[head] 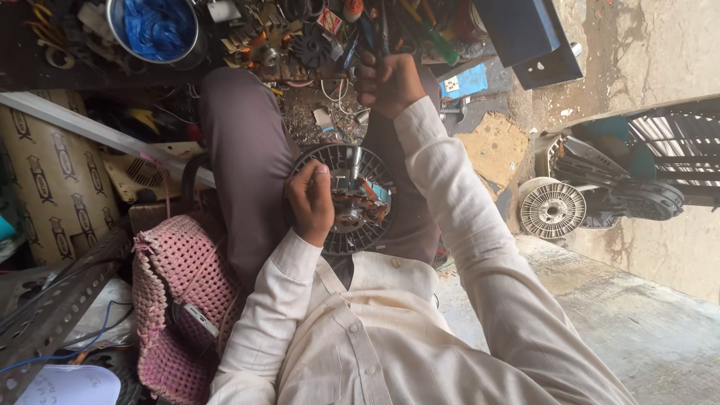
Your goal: The person sits on the floor holding an electric fan motor between their legs and uses pliers to grip and pull the copper windings and other parts out of the motor housing. They reposition the motor repeatedly and work the windings loose one section at a time.
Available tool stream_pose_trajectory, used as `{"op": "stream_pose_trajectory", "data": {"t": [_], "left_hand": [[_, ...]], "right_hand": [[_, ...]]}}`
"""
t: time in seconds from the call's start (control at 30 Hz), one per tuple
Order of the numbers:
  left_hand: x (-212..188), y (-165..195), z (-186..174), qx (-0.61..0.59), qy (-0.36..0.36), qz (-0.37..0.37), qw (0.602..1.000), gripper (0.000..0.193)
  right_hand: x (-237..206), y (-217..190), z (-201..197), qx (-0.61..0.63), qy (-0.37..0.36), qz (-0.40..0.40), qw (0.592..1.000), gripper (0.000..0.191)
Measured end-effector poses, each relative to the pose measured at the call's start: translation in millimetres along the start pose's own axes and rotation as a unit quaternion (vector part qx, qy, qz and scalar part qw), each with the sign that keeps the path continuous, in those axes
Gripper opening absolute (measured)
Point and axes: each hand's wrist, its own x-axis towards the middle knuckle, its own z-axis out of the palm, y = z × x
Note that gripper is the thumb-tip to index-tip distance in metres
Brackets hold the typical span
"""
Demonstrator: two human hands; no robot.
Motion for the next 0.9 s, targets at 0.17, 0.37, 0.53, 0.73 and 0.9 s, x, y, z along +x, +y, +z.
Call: {"op": "stream_pose_trajectory", "data": {"t": [0.17,0.37,0.53,0.73,0.9], "left_hand": [[5.4,4.8,-7.3,-0.019,-0.047,-0.016,0.999,0.035],[14.3,15.3,-16.6,-0.027,-0.052,-0.022,0.998,0.026],[65.6,20.8,-22.9,-0.001,-0.068,-0.048,0.997,0.014],[178.0,15.6,28.8,-0.242,-0.231,-0.08,0.939,0.027],[175.5,-16.9,43.7,-0.258,-0.223,-0.183,0.922,0.029]], "right_hand": [[-7.4,-6.7,0.5,0.02,0.017,-0.018,1.0,0.039],[-7.8,-3.6,-4.5,0.042,-0.053,-0.028,0.997,0.042],[-18.7,8.1,-19.9,0.017,-0.093,-0.029,0.995,0.053],[-12.5,16.5,-39.3,-0.047,-0.131,0.016,0.99,0.057],[-6.7,20.3,-67.7,-0.031,-0.146,0.085,0.985,0.056]]}}
